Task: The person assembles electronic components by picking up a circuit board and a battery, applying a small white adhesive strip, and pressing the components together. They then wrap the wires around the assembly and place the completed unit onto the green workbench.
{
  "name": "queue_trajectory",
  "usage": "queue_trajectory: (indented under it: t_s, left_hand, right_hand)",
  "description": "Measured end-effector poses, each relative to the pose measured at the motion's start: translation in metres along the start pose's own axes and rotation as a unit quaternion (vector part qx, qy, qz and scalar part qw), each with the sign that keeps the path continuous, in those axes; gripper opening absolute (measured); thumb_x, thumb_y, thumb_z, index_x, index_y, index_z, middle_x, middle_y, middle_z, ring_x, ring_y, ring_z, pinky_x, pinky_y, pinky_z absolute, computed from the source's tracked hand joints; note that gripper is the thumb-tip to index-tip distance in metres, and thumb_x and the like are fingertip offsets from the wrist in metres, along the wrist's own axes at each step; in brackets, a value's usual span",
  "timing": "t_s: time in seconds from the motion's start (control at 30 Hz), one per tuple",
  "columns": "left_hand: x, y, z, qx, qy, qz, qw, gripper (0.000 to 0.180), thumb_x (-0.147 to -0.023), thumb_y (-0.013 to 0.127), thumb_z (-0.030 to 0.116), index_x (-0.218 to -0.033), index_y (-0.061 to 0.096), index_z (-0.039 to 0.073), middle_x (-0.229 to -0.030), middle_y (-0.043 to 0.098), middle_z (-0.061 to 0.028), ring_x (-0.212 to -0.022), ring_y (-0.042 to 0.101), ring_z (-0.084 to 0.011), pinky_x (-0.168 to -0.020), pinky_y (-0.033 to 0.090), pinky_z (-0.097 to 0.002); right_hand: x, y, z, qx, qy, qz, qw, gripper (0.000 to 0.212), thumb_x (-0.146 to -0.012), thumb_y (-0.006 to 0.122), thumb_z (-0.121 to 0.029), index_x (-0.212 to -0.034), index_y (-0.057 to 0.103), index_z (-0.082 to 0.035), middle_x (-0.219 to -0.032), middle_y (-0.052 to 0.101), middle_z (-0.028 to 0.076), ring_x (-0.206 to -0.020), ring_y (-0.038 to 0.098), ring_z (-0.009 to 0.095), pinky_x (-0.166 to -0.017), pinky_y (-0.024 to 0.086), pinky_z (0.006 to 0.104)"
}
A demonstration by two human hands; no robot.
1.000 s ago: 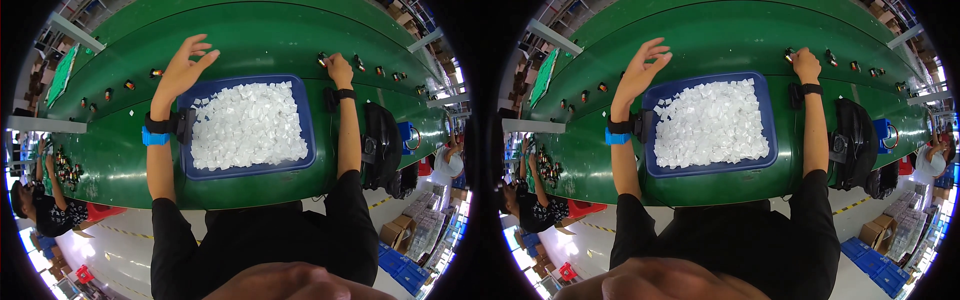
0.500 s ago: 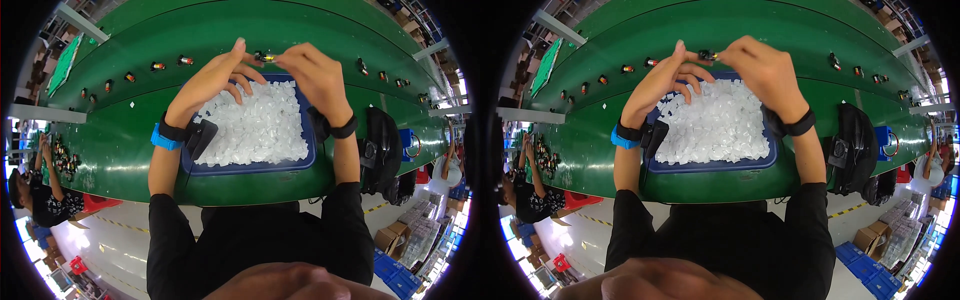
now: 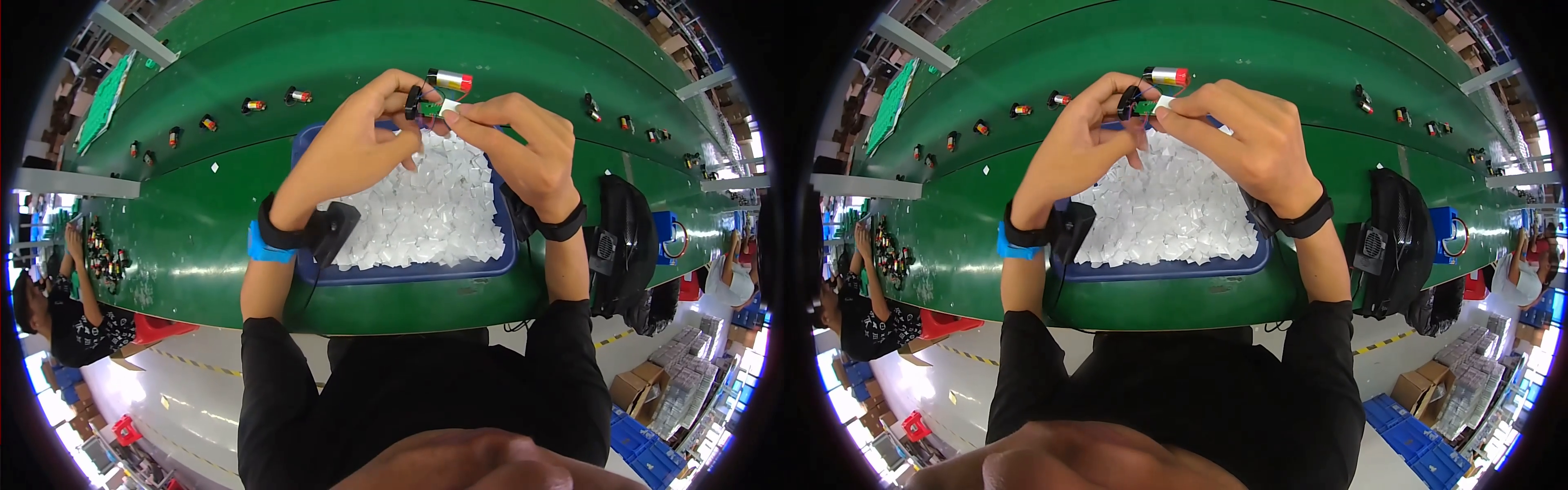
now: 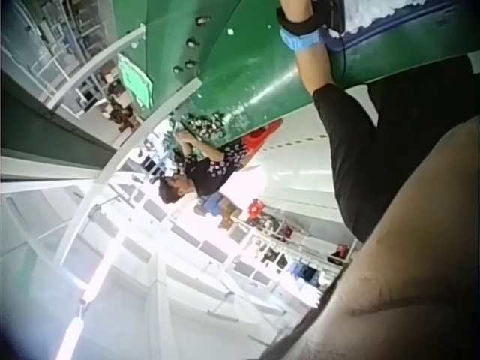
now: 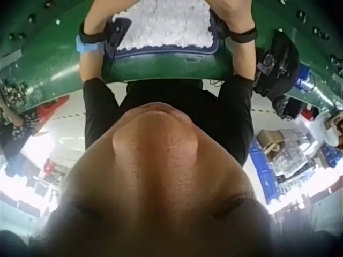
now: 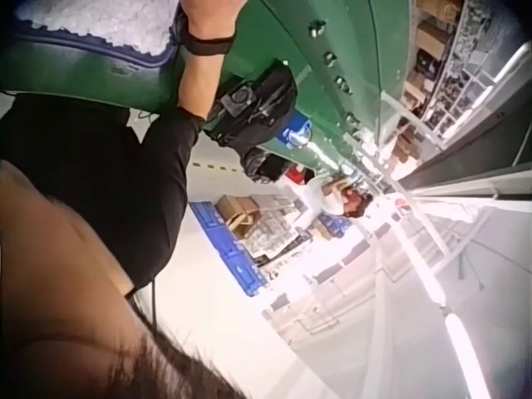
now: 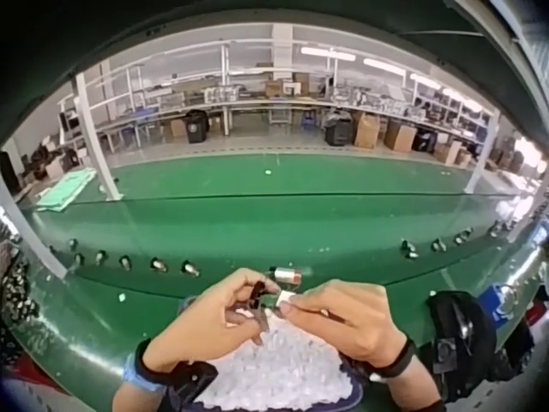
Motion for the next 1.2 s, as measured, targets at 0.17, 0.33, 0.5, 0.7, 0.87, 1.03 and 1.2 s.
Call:
queue_trajectory:
  t_s: [0.17, 0.33, 0.5, 0.7, 0.87, 1.03, 1.2]
  left_hand:
    - [-0.001, 0.001, 0.003, 0.092, -0.025, -0.074, 0.993, 0.038, -0.09, 0.061, -0.001, -0.128, 0.053, -0.002, -0.115, 0.063, -0.0128, -0.091, 0.067, -0.0162, -0.07, 0.06, -0.0305]
    - [-0.004, 0.001, 0.0, 0.091, 0.0, -0.052, 0.994, 0.038, -0.092, 0.064, 0.001, -0.128, 0.053, -0.002, -0.12, 0.061, -0.0122, -0.097, 0.066, -0.0173, -0.075, 0.061, -0.0321]
    - [-0.001, 0.003, 0.017, 0.04, 0.073, -0.052, 0.995, 0.038, -0.094, 0.066, 0.007, -0.129, 0.054, -0.002, -0.119, 0.061, -0.012, -0.095, 0.065, -0.0168, -0.077, 0.062, -0.0325]
    - [-0.002, -0.002, 0.012, 0.07, 0.017, -0.059, 0.996, 0.038, -0.094, 0.068, 0.009, -0.127, 0.054, -0.002, -0.115, 0.062, -0.0117, -0.093, 0.065, -0.0155, -0.076, 0.061, -0.0308]
    - [0.001, 0.001, 0.016, 0.011, 0.053, -0.015, 0.998, 0.039, -0.093, 0.071, 0.012, -0.127, 0.055, -0.001, -0.11, 0.063, -0.0111, -0.092, 0.065, -0.0143, -0.074, 0.061, -0.0295]
    - [0.0, 0.002, 0.017, 0.002, 0.041, -0.006, 0.999, 0.041, -0.093, 0.072, 0.012, -0.127, 0.056, -0.001, -0.106, 0.065, -0.0109, -0.088, 0.066, -0.0134, -0.072, 0.061, -0.0285]
    - [0.0, 0.002, 0.015, -0.005, 0.041, -0.003, 0.999, 0.041, -0.092, 0.072, 0.011, -0.128, 0.056, -0.001, -0.104, 0.067, -0.0116, -0.087, 0.066, -0.0135, -0.071, 0.061, -0.0286]
  right_hand:
    - [0.001, 0.001, 0.003, -0.001, -0.003, -0.009, 1.0, 0.025, -0.065, 0.079, -0.003, -0.091, 0.078, -0.004, -0.085, 0.071, 0.006, -0.07, 0.07, 0.019, -0.057, 0.055, 0.0252]
    - [0.001, -0.002, 0.003, -0.017, 0.009, 0.023, 1.0, 0.024, -0.067, 0.08, -0.002, -0.09, 0.078, -0.004, -0.085, 0.071, 0.006, -0.069, 0.07, 0.018, -0.057, 0.055, 0.0249]
    - [0.001, -0.006, 0.003, -0.018, -0.002, 0.027, 0.999, 0.019, -0.071, 0.08, 0.0, -0.089, 0.077, -0.005, -0.086, 0.07, 0.006, -0.068, 0.069, 0.018, -0.058, 0.055, 0.0251]
    - [-0.003, -0.004, 0.025, -0.131, 0.115, 0.011, 0.985, 0.02, -0.078, 0.079, 0.0, -0.098, 0.075, -0.002, -0.096, 0.067, 0.008, -0.076, 0.069, 0.017, -0.066, 0.057, 0.0249]
    - [0.01, 0.009, 0.042, -0.173, 0.233, 0.003, 0.957, 0.021, -0.083, 0.077, -0.001, -0.103, 0.071, -0.001, -0.101, 0.065, 0.008, -0.082, 0.069, 0.017, -0.071, 0.058, 0.0261]
    - [0.017, 0.013, 0.049, -0.186, 0.298, -0.004, 0.936, 0.018, -0.085, 0.075, -0.001, -0.102, 0.069, 0.0, -0.099, 0.064, 0.007, -0.083, 0.068, 0.015, -0.073, 0.058, 0.0268]
    - [0.018, 0.015, 0.049, -0.179, 0.299, -0.02, 0.937, 0.018, -0.085, 0.075, -0.001, -0.101, 0.067, 0.0, -0.097, 0.064, 0.006, -0.084, 0.067, 0.015, -0.071, 0.057, 0.0265]
Point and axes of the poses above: each hand's wrist, its own x-axis away from the middle knuckle, its own y-axis out of the palm, z = x × y, the point moved 10 cm from there along -x, towards the middle knuckle
